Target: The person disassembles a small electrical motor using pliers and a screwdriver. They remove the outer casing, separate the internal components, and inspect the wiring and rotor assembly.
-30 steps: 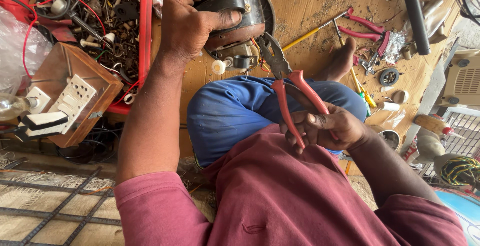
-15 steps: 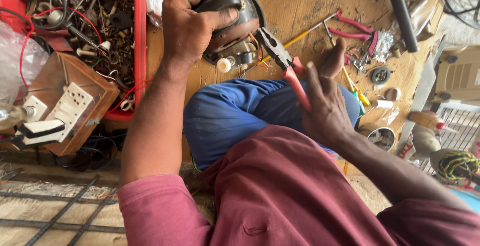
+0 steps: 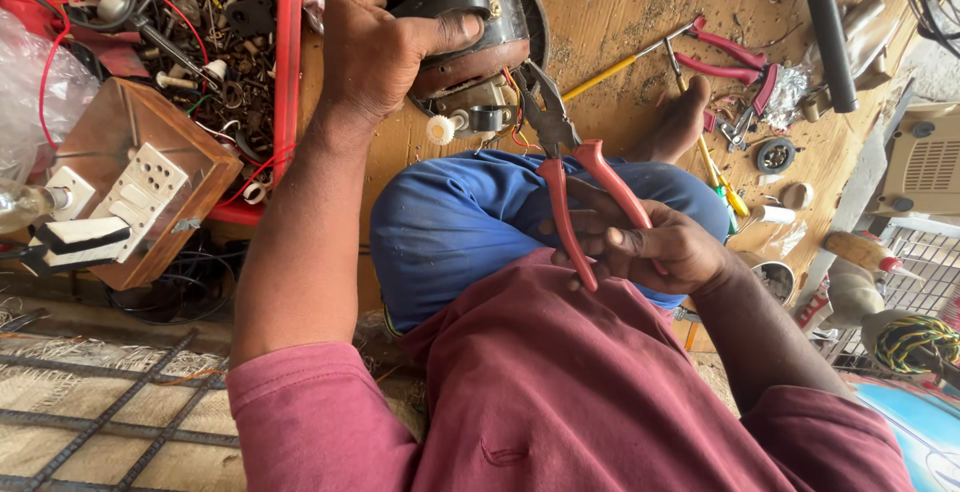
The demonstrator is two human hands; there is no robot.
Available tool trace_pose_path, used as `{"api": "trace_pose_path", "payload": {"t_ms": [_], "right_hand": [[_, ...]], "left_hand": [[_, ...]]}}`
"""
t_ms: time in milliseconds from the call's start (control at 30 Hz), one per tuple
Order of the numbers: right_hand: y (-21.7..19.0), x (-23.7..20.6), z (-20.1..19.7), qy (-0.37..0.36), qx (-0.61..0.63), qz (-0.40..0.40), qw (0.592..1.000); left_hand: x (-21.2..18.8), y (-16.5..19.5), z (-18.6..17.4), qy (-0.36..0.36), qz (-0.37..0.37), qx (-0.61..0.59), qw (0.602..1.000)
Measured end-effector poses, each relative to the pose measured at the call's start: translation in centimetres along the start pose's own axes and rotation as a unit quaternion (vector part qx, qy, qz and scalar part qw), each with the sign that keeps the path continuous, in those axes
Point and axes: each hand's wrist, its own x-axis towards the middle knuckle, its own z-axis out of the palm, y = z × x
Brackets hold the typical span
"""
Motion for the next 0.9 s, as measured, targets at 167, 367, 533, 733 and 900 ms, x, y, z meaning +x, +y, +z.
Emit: {"api": "trace_pose_path", "payload": {"t_ms": [167, 367, 533, 733, 900], "right_hand": [[0.5, -0.2, -1.3, -0.027, 0.065, 0.0, 0.998], [0.3, -0.2, -1.3, 0.033, -0.04, -0.003, 0.999], [1.3, 0.2, 1.2, 0.284, -0.613, -0.066, 0.734], [-0.5, -0.2, 1.4, 0.189, -0.308, -0.008, 0.933], [-0.1, 0.0, 0.6, 0.066, -0.063, -0.015, 0.996]], "left_hand": [[-0.1, -0.1, -0.2, -0.005, 0.011, 0.021, 1.0], [-0.2, 0.0, -0.2, 0.0, 0.004, 0.033, 0.999], [-0.3, 0.0, 0.2, 0.006, -0.005, 0.029, 1.0], [-0.1, -0.1, 0.1, 0.02, -0.002, 0.025, 0.999], [-0.1, -0.4, -0.1, 0.018, -0.023, 0.008, 1.0]]}}
